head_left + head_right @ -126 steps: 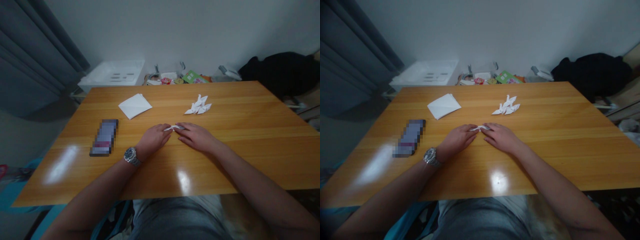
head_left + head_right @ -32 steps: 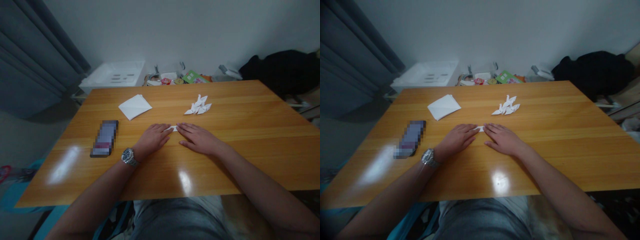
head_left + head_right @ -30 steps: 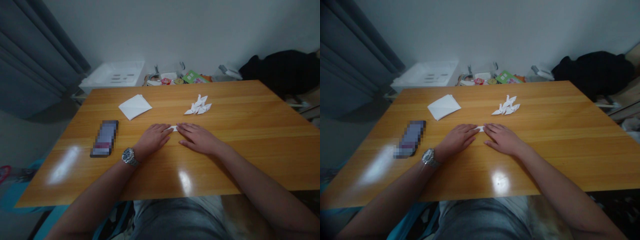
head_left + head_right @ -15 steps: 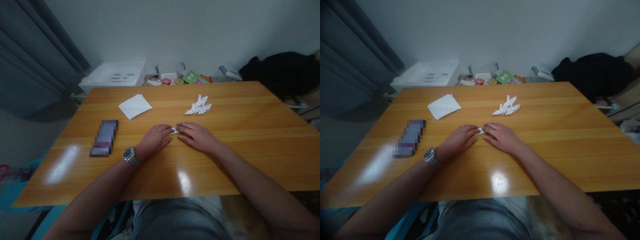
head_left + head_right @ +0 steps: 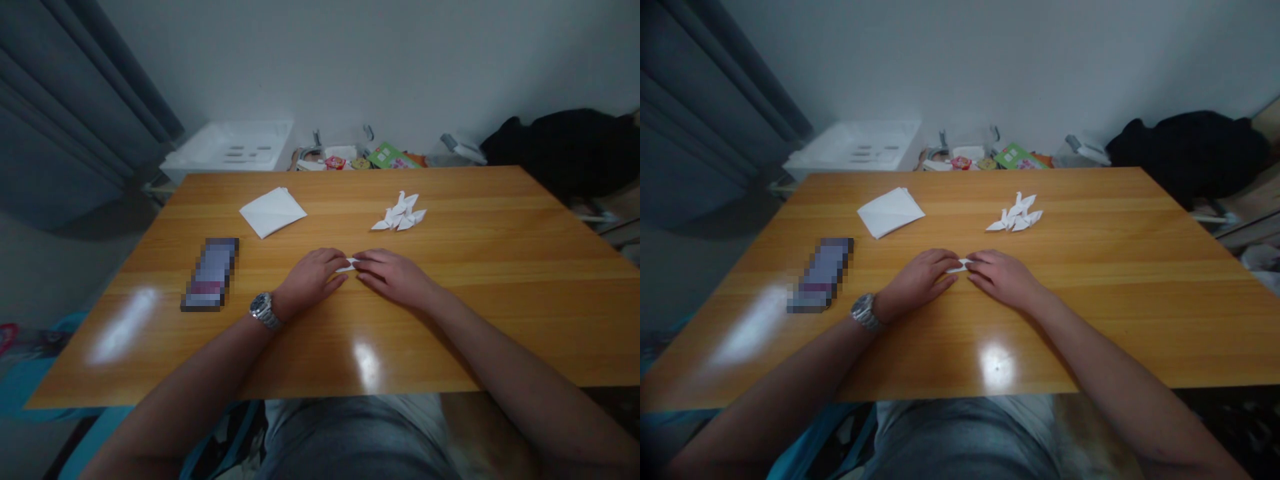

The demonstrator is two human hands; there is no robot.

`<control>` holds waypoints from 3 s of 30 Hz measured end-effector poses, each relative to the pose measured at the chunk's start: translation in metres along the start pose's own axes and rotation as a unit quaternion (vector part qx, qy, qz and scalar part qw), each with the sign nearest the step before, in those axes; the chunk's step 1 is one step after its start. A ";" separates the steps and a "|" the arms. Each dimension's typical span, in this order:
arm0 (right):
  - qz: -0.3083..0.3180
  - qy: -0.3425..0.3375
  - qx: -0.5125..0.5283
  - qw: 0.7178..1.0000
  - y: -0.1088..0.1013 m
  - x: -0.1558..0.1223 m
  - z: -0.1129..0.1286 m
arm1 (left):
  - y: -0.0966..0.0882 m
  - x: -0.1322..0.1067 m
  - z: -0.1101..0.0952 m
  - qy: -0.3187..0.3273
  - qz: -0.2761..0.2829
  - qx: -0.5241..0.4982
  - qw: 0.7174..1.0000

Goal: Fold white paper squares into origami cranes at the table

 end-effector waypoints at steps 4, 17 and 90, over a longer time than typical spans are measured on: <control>-0.007 0.000 -0.004 1.000 0.001 0.001 -0.001 | 0.000 0.001 0.003 -0.013 -0.014 0.007 1.000; -0.037 -0.010 -0.012 0.999 0.005 0.002 -0.003 | -0.002 0.001 0.011 -0.044 -0.048 0.013 0.998; -0.116 0.050 0.120 0.985 0.004 0.007 -0.014 | 0.003 0.006 0.007 -0.021 -0.073 -0.066 0.995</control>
Point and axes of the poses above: each hand's wrist, its own x-axis towards the middle knuckle, its own y-axis out of the palm, z = x × y, the point moved 6 cm from there along x, towards the middle knuckle, and after that the axes turned 3 degrees about y, right-handed, at the moved point
